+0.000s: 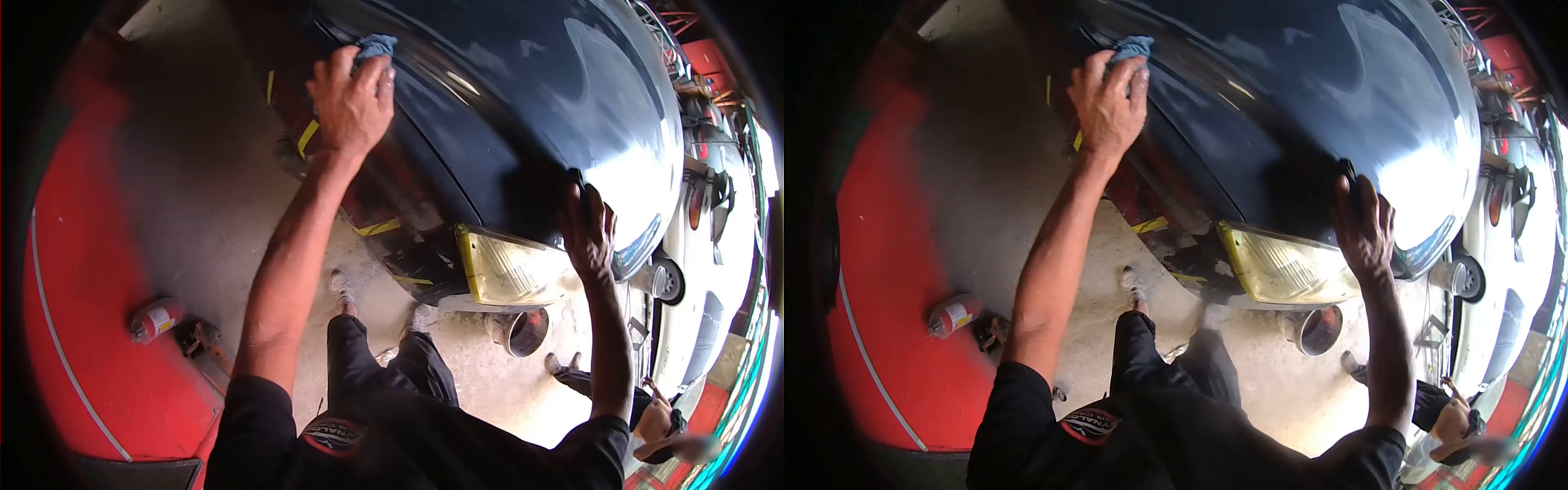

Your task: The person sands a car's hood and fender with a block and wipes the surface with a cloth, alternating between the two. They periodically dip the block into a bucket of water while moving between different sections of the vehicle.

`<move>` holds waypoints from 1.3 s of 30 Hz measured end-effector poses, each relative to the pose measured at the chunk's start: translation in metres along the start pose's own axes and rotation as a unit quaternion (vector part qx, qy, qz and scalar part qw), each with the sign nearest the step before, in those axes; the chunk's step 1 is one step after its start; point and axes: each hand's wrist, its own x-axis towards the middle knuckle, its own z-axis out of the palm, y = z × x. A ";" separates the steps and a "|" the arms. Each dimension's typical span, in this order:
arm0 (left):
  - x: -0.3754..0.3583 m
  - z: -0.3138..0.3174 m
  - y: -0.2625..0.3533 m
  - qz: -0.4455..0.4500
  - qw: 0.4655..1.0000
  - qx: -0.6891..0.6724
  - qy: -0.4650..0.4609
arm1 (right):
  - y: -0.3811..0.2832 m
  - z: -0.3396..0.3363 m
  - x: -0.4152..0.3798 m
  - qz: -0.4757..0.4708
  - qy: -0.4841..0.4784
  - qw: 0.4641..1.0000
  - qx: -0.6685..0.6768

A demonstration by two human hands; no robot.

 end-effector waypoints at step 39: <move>-0.263 -0.108 -0.165 -0.417 0.890 -0.175 -0.055 | -0.168 0.033 0.362 -0.100 0.058 0.992 -0.057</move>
